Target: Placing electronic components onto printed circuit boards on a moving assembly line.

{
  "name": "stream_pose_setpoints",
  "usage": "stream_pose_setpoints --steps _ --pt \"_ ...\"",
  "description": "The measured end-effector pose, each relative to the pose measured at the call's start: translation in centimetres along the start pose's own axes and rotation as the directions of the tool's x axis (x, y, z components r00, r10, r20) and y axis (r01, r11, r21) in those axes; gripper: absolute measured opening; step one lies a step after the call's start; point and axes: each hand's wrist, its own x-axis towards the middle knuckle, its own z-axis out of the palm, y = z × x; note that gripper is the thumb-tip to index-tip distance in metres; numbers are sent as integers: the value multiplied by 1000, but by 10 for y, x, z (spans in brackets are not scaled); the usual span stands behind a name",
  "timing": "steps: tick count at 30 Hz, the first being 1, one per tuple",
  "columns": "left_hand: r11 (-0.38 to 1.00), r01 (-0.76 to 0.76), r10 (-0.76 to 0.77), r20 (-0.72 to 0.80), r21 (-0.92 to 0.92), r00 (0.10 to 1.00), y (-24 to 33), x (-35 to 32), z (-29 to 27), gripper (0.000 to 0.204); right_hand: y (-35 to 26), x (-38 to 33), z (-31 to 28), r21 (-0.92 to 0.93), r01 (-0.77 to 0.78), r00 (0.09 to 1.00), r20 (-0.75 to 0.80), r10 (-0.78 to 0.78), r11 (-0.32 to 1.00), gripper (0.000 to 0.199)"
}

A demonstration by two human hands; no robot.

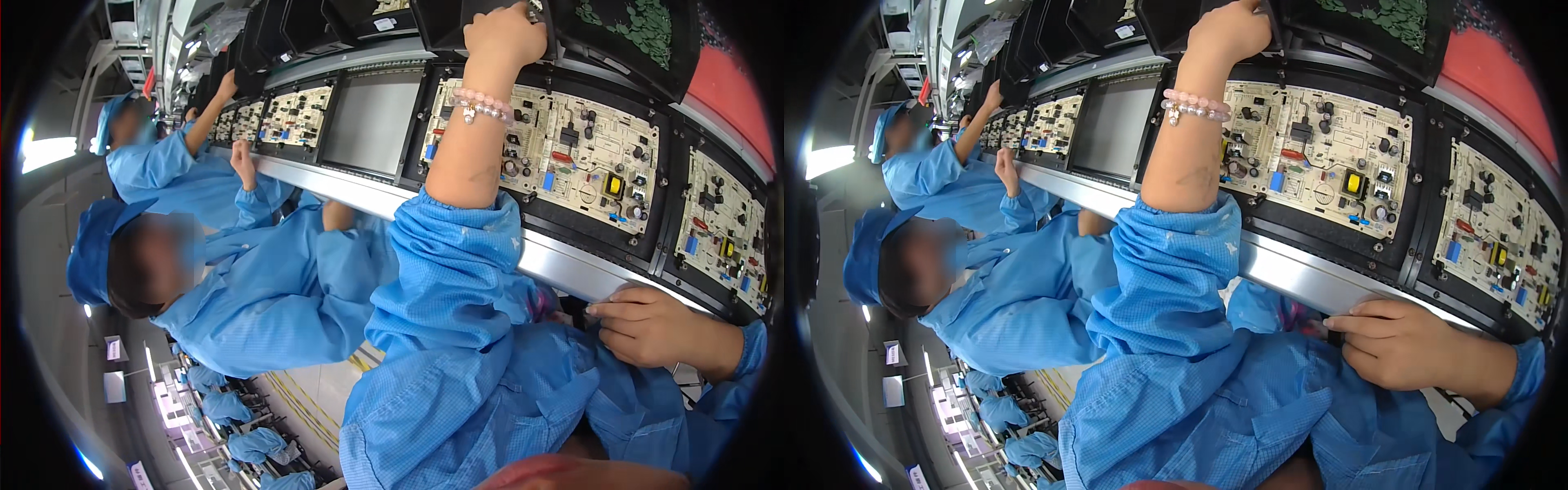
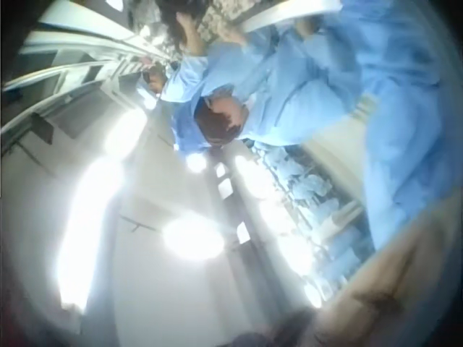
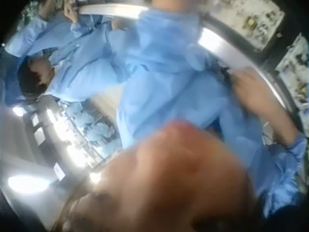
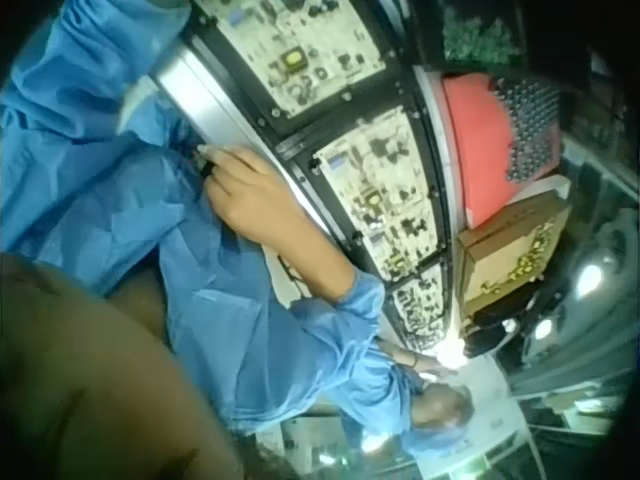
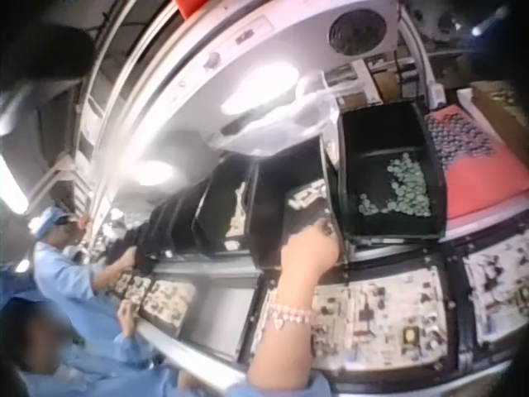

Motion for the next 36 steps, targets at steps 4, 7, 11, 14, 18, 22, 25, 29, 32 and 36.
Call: stream_pose_setpoints --steps 4,7,11,14,18,22,25,29,32,36 --pt "994 -61 51 -106 -93 993 -18 4 10 27 2 0 -1 -31 37 997 67 -35 999 11" --pt "991 -100 77 -240 -88 968 -19 8 20 23 2 0 -3 -35 38 997 71 -36 999 10" --pt "980 -198 194 -326 21 925 -24 15 27 19 2 -1 -5 -44 36 996 86 -32 998 10" --pt "950 -265 311 -506 163 804 -27 11 20 16 2 -2 -5 -53 45 995 92 -40 998 10" --pt "988 -116 50 -505 -101 862 -15 -9 -4 15 2 -4 0 -68 39 998 46 -35 997 9" --pt "796 -410 23 -654 -446 756 -15 -36 -27 29 -1 -6 6 -93 44 999 18 -43 995 9" --pt "712 -497 8 -701 -497 713 -51 -59 -39 25 1 -8 8 -86 80 996 36 -77 993 10" --pt "958 -52 -132 -590 -283 796 -152 -93 -43 29 -1 -13 14 -110 80 997 -4 -81 991 9" --pt "960 259 -179 -475 109 862 -247 -118 -26 34 -1 -13 12 -108 95 995 -3 -96 990 9" --pt "860 465 -383 -338 210 860 -282 -139 -15 31 0 -15 13 -124 90 995 -26 -94 988 9"
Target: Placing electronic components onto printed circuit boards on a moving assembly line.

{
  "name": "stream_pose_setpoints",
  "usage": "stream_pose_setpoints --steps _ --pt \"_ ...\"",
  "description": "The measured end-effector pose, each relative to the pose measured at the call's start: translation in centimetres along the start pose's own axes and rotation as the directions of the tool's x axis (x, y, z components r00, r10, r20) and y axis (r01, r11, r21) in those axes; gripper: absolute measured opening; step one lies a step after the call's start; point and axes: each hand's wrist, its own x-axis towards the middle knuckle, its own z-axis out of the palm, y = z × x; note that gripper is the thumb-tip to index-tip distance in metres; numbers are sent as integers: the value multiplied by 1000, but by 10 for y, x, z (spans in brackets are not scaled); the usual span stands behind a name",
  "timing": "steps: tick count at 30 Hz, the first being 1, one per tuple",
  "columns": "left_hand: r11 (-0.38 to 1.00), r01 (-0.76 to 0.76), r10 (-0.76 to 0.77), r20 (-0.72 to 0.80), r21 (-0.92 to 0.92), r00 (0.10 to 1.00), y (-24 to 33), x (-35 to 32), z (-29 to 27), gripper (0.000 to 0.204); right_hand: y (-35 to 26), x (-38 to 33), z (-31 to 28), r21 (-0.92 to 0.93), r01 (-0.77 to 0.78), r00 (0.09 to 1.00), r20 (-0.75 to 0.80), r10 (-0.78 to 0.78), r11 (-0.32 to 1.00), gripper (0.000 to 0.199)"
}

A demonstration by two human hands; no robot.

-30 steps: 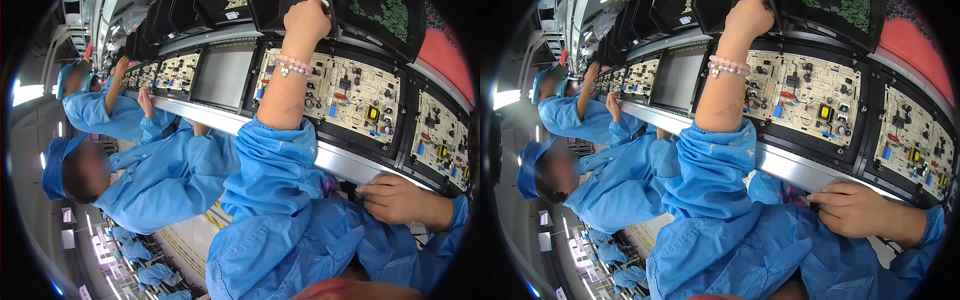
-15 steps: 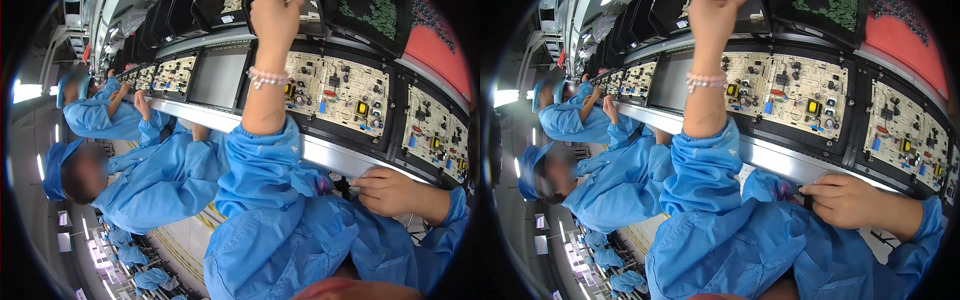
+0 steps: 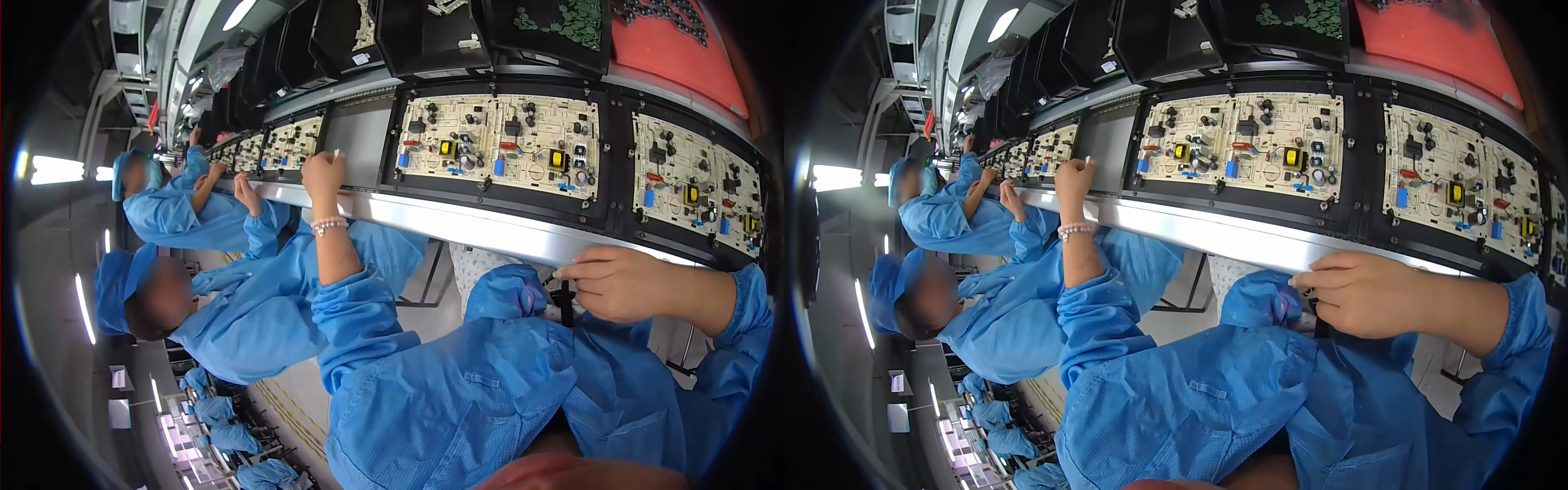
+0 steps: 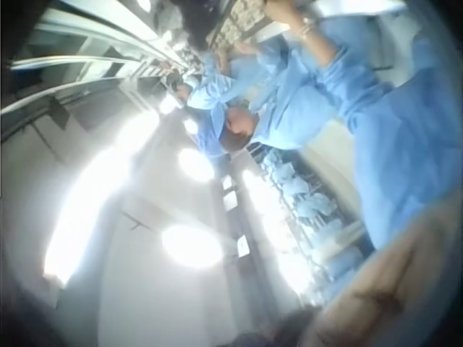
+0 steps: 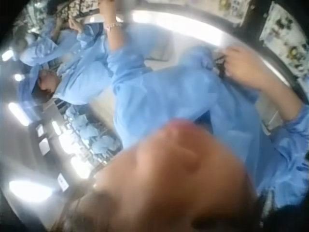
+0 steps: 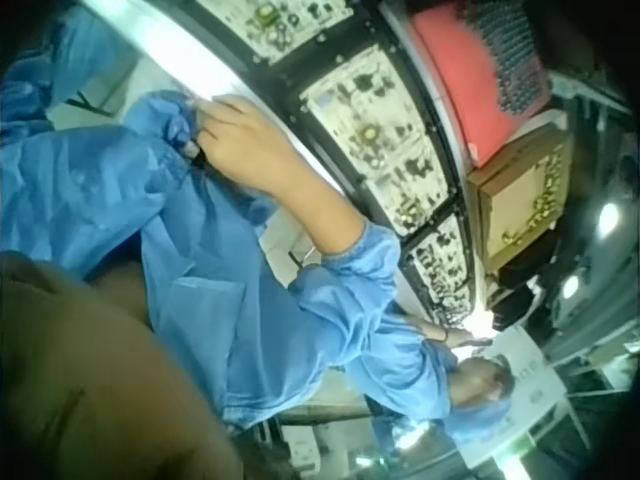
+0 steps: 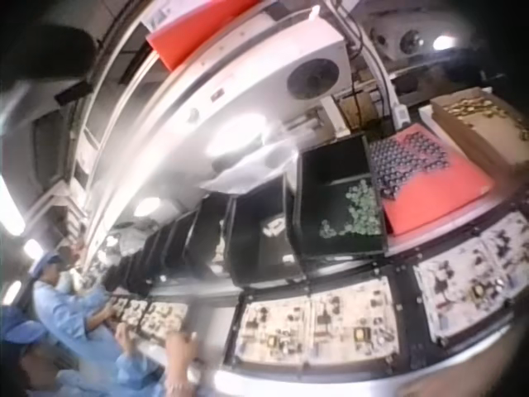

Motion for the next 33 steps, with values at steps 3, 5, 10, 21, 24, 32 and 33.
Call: stream_pose_setpoints --steps 3,5,10,21,24,32,33 --pt "999 31 -32 39 20 999 -5 4 -1 30 1 -1 0 -45 15 1000 -1 -15 999 8" --pt "999 38 -40 42 32 998 -5 6 0 31 0 1 -1 -44 18 1000 9 -17 999 8" --pt "979 186 -192 58 87 980 10 4 -7 32 0 2 -2 -49 28 999 29 -27 998 8" --pt "983 -48 58 51 -178 997 85 -54 -57 37 -2 3 -4 -22 5 1000 27 -4 1000 8" --pt "984 -57 65 42 -171 997 103 -64 -62 37 -1 3 -4 -13 -1 1000 23 1 1000 8" --pt "977 -122 133 49 -177 990 120 -76 -67 38 -2 4 -4 -18 8 1000 28 -7 1000 9" --pt "977 -120 130 49 -176 990 120 -77 -67 38 -2 5 -5 -19 8 999 37 -8 1000 9"
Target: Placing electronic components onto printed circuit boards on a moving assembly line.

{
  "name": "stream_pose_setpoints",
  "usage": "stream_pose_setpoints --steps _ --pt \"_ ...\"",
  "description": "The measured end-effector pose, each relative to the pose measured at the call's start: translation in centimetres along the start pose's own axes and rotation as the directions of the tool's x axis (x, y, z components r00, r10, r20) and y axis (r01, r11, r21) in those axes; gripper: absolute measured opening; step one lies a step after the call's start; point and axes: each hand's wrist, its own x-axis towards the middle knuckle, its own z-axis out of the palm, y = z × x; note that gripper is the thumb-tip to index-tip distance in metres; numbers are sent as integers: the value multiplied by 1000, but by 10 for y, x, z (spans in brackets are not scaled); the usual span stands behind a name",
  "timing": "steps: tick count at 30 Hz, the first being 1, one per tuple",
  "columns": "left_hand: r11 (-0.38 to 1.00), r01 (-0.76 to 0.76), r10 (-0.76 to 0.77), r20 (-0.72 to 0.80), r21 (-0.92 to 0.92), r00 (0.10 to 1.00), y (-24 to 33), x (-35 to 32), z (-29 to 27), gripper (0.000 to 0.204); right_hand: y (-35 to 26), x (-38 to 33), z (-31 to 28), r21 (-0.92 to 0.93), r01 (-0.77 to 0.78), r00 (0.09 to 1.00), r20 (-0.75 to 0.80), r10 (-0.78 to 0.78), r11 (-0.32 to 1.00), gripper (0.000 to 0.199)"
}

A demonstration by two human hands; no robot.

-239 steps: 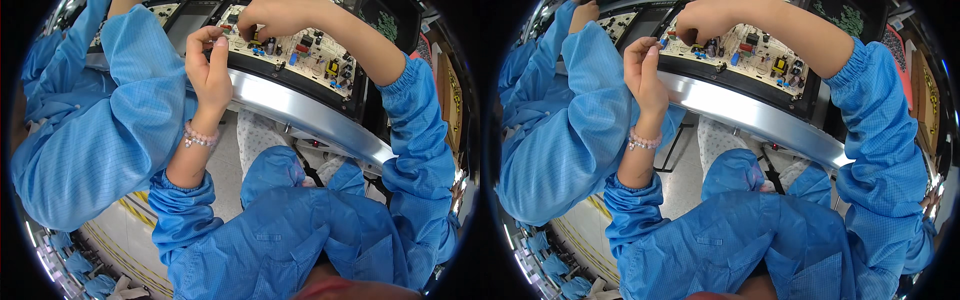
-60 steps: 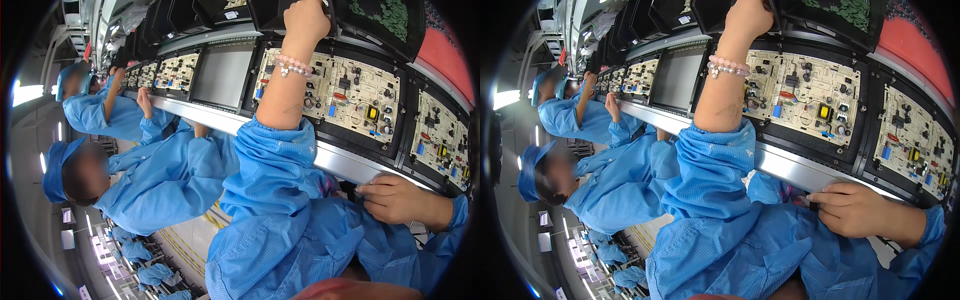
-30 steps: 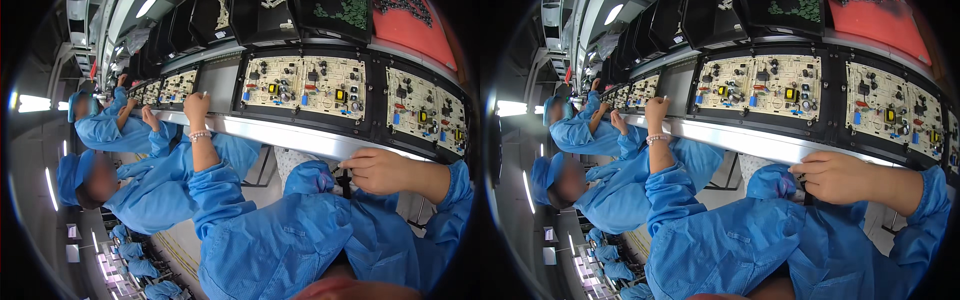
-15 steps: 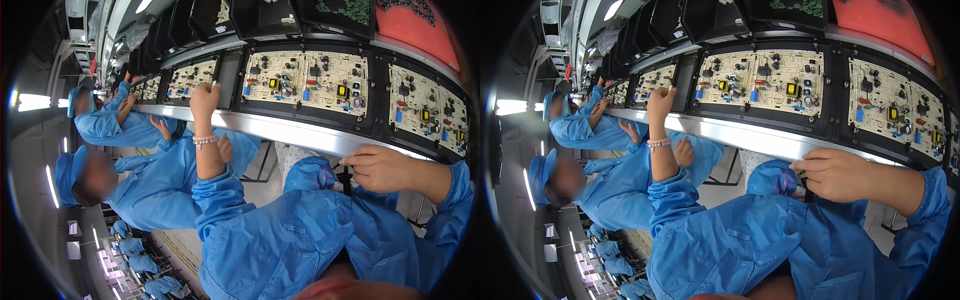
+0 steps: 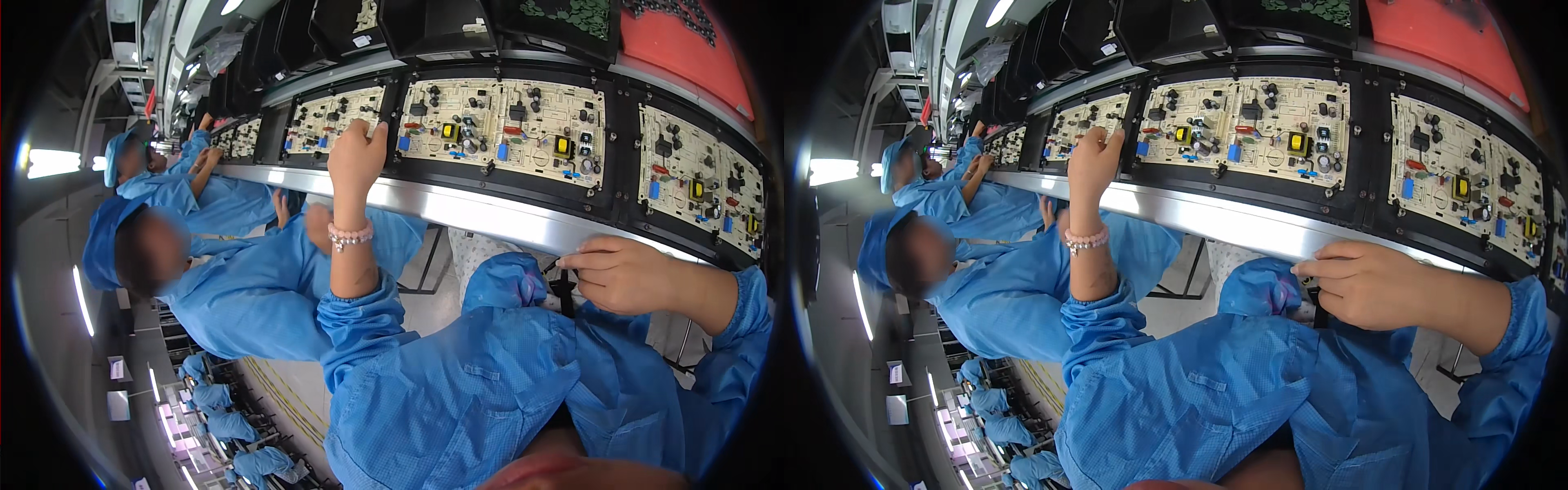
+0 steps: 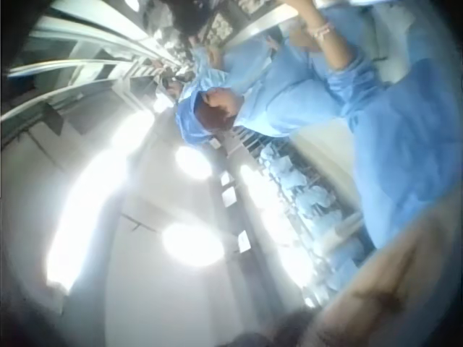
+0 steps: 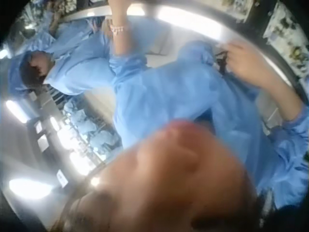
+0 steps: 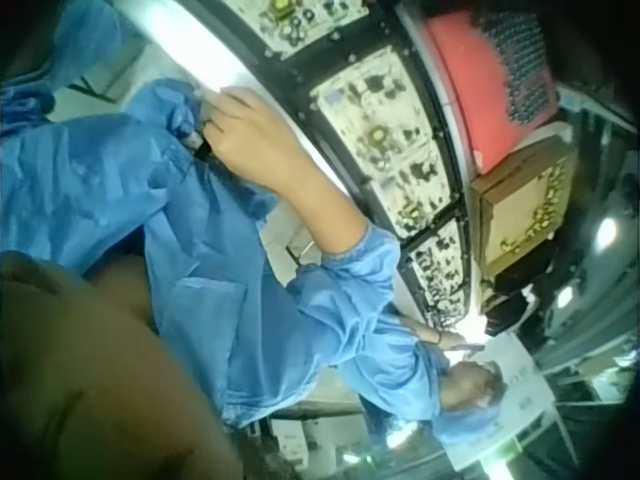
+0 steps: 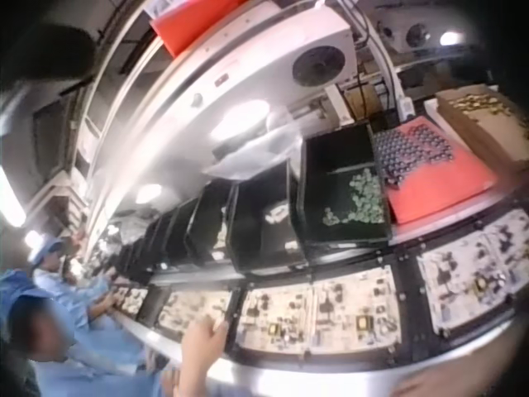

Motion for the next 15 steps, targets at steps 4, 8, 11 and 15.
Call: stream_pose_setpoints --steps 4,8,11,15 --pt "999 -18 17 -21 -50 1000 -16 9 2 39 -1 0 2 24 -16 1000 -21 16 1000 9" --pt "959 -99 58 -157 -266 986 -80 42 -2 37 -1 0 2 -5 -3 1000 -14 3 1000 9" --pt "876 -77 -4 -168 -477 986 -110 69 -23 37 -1 -1 2 -19 -10 1000 -12 10 1000 9" --pt "701 225 -288 20 -676 957 -91 91 -38 23 -2 -2 3 -17 -32 999 -3 32 999 9"
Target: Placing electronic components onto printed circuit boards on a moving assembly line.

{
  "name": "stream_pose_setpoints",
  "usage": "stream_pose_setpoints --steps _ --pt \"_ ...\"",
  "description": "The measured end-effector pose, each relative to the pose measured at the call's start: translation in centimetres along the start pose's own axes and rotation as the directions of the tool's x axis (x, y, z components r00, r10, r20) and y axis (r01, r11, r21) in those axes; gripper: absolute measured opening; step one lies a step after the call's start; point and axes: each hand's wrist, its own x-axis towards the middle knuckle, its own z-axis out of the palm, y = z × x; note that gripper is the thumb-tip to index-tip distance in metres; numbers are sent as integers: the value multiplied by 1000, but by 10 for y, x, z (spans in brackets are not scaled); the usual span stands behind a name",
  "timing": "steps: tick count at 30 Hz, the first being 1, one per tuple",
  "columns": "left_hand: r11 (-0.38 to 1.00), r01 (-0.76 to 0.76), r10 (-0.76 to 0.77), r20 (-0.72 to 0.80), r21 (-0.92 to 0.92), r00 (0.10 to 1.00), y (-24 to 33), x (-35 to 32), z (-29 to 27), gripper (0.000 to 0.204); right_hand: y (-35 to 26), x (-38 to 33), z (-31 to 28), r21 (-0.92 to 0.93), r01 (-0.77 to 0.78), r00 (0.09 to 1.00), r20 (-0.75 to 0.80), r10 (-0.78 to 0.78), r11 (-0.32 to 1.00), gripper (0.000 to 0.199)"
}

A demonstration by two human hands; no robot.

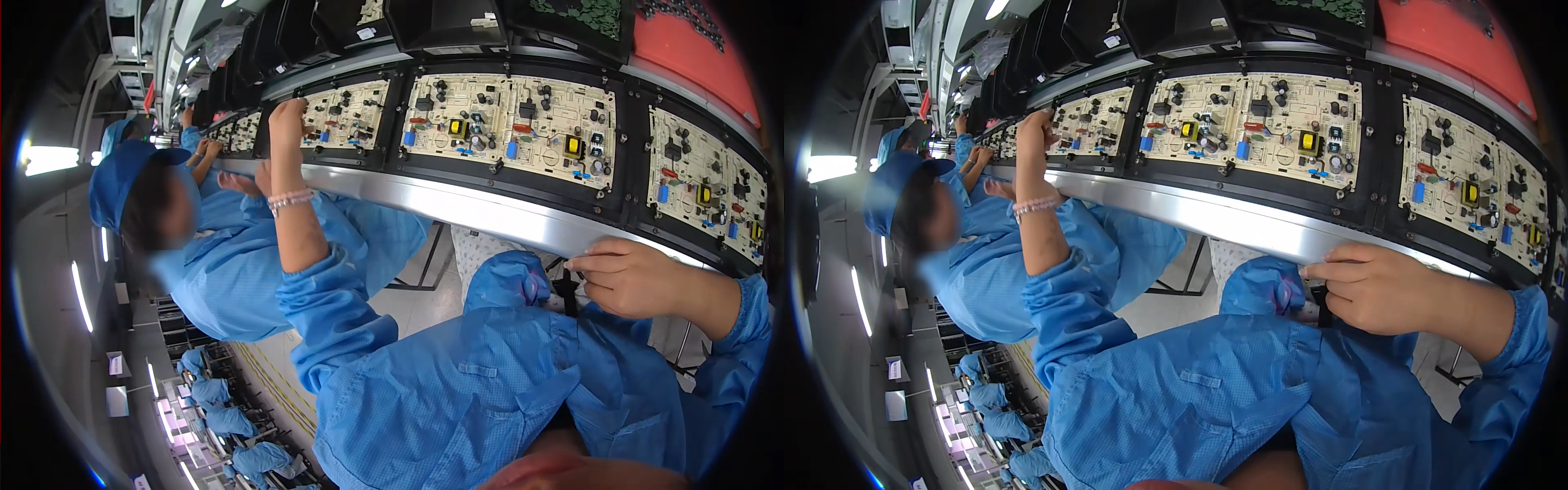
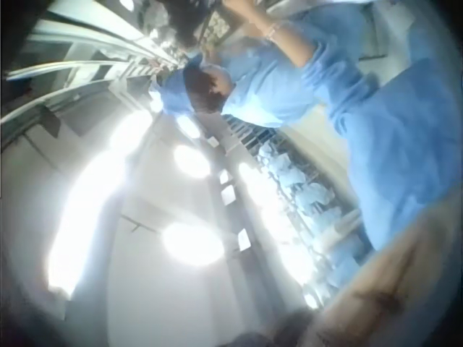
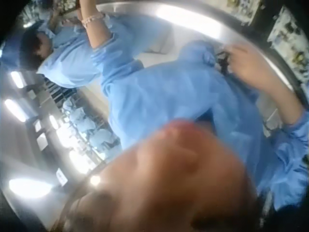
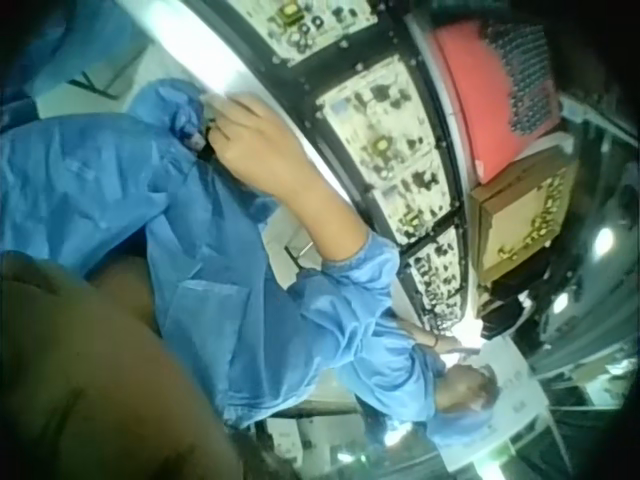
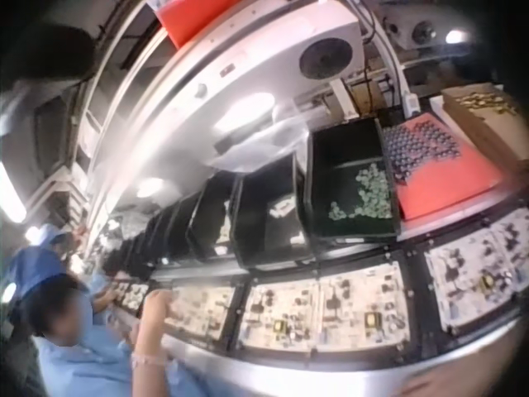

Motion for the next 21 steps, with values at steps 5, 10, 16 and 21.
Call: stream_pose_setpoints --steps 5,10,16,21 --pt "999 25 -26 61 26 998 -28 38 -6 21 0 4 -1 13 2 1000 6 -3 1000 9" --pt "969 -58 29 121 242 992 -50 58 0 26 1 3 -1 33 -12 1000 12 11 999 10" --pt "757 -168 167 62 631 984 -60 79 8 31 5 4 -4 65 -15 1000 8 15 998 11" --pt "613 -197 223 72 765 972 -67 84 13 35 6 2 -4 85 -14 1000 0 14 996 10"
